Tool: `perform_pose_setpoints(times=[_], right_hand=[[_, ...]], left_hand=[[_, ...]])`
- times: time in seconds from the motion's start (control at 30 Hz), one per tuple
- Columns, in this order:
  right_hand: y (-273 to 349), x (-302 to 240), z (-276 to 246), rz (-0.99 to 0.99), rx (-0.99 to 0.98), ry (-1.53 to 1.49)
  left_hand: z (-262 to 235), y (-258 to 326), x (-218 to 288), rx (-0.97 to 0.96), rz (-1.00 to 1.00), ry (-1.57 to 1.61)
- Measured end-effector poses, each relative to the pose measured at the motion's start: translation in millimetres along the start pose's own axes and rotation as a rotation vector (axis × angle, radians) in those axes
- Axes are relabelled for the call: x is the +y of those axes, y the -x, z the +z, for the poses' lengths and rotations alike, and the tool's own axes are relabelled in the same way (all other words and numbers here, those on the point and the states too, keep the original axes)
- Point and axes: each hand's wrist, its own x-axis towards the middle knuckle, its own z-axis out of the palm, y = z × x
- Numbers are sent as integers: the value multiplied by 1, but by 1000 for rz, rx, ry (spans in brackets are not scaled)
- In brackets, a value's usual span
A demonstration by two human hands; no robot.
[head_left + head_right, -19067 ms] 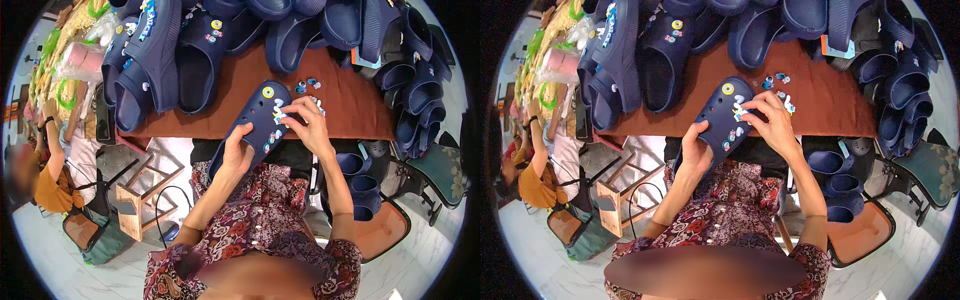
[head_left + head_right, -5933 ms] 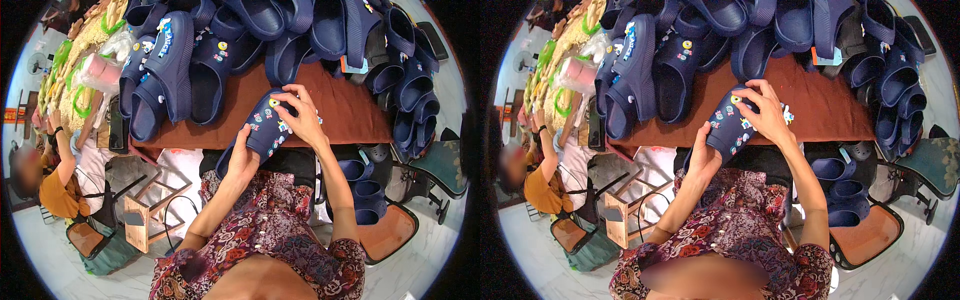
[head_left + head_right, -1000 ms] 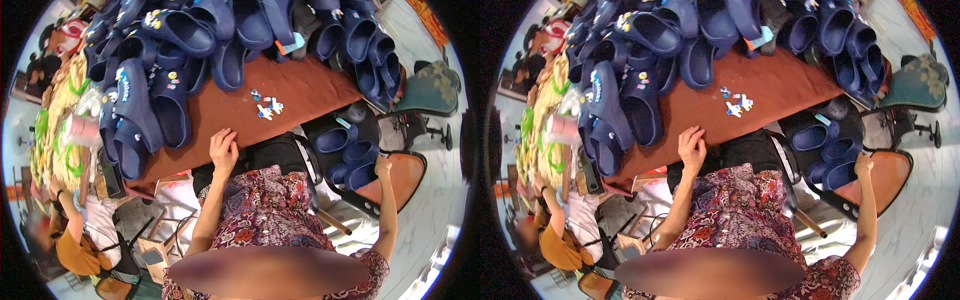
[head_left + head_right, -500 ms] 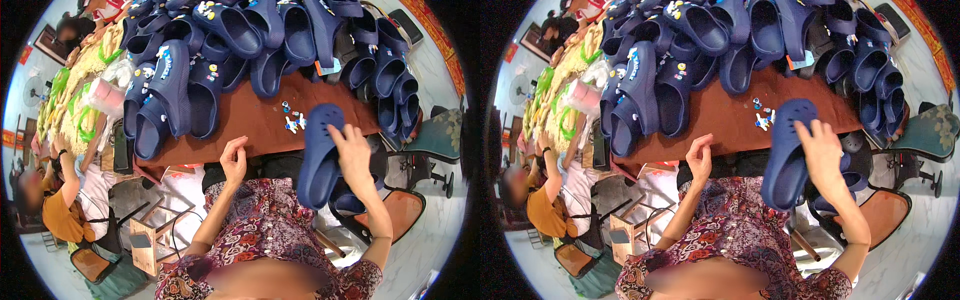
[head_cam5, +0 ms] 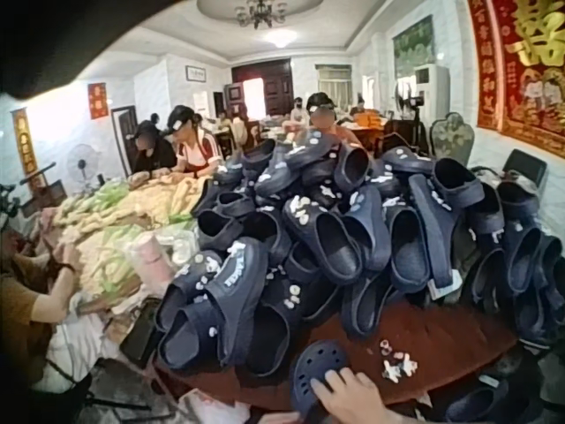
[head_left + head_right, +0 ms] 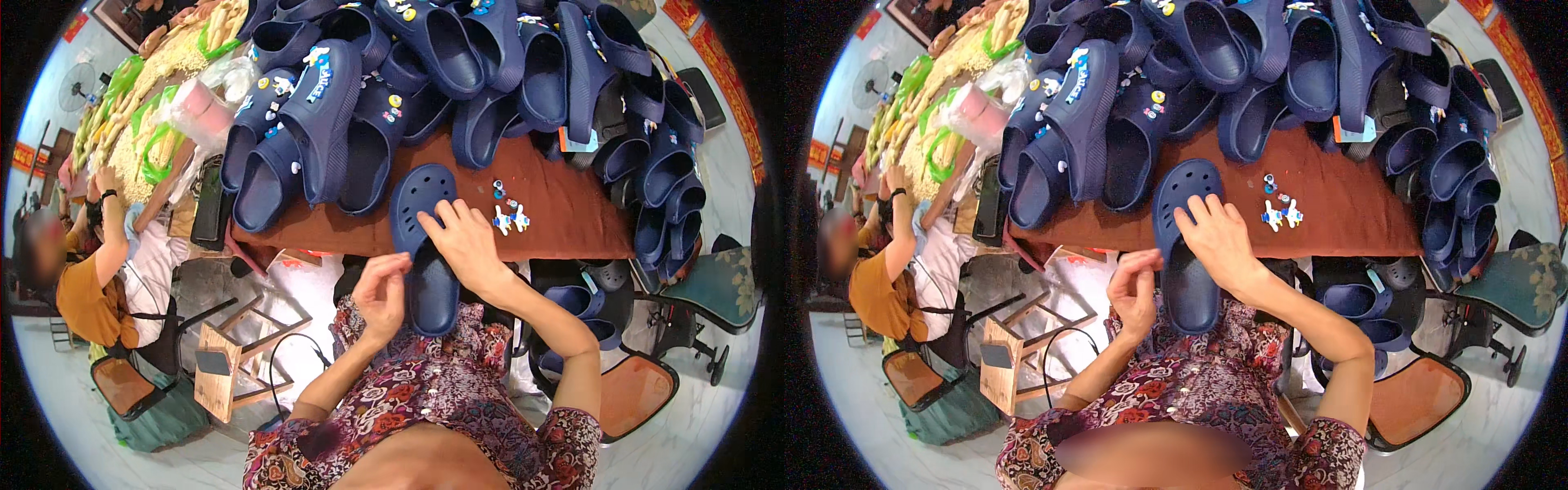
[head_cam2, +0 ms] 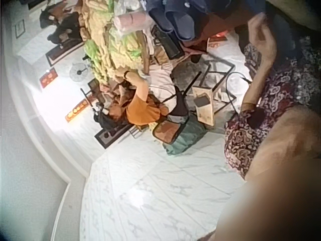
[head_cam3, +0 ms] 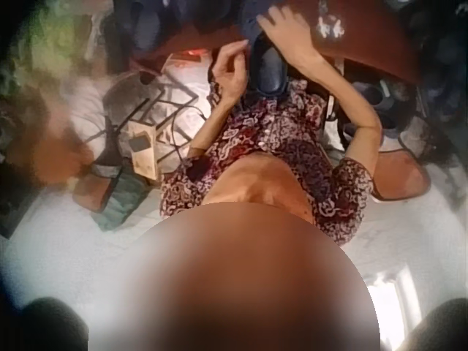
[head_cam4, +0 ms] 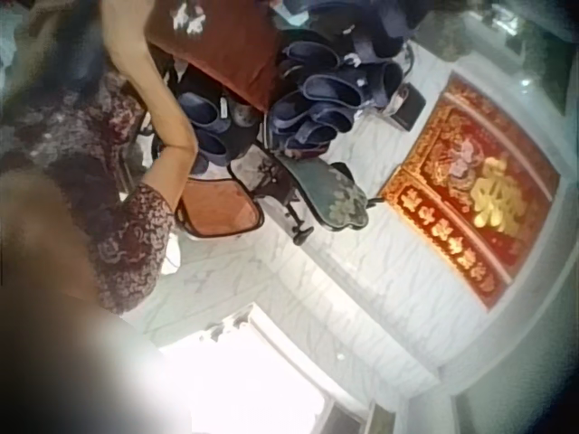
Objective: Manually attaching decorative charms to the holes of blue clogs.
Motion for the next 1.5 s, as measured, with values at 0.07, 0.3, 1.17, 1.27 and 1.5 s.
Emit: perform_pose_setpoints(times=[0.07, 0.3, 1.17, 1.27, 1.5], right_hand=[[-6, 0, 10, 25, 29, -44], [-11, 10, 27, 128, 164, -344], [76, 24, 46, 646, 306, -763], [92, 60, 51, 759, 396, -540], [105, 108, 52, 662, 201, -336]], left_hand=[[4, 7, -2, -102, -28, -12], [23, 6, -22, -210, -329, 64], [52, -50, -58, -2, -816, 732], [53, -53, -62, 61, -788, 783], [57, -64, -56, 115, -848, 999]])
